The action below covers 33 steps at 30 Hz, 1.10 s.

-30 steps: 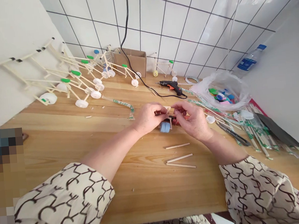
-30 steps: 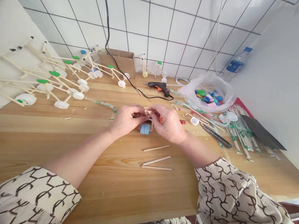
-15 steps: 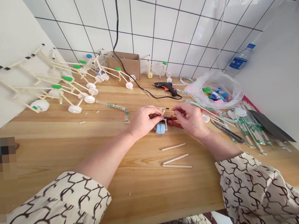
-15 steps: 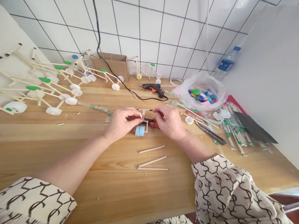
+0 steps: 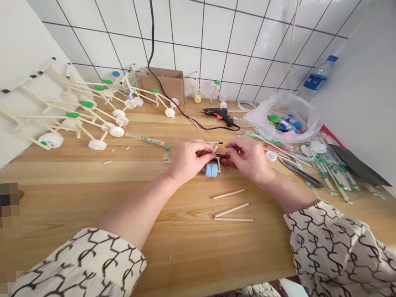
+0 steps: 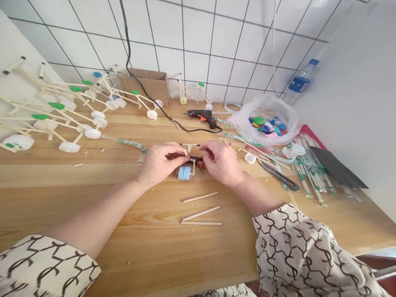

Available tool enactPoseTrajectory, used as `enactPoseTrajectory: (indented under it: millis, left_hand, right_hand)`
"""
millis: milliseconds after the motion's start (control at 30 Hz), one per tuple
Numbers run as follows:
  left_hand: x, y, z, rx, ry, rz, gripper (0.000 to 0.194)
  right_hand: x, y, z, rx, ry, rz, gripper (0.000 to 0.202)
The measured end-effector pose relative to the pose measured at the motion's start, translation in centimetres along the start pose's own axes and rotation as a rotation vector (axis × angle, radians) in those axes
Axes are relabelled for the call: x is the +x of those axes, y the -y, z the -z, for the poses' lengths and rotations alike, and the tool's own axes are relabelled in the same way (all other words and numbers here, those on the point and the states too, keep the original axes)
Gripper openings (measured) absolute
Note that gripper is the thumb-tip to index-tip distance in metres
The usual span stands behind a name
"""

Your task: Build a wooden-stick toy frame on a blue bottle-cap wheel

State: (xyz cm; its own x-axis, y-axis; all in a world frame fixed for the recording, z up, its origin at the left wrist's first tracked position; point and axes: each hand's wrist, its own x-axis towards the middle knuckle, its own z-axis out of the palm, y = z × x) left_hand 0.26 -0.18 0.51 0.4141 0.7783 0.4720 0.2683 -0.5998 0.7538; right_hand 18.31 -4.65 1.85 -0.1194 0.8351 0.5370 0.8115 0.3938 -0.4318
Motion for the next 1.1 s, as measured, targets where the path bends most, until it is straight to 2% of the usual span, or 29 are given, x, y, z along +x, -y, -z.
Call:
enactPoseTrajectory:
  millis: [1100]
  left_hand:
    - [0.01,0.19,-0.03,-0.003,-0.010,-0.021,0.005]
  right_hand:
    - [-0.13,0.82,-0.18,-0.014,0.037,0.051,0.017]
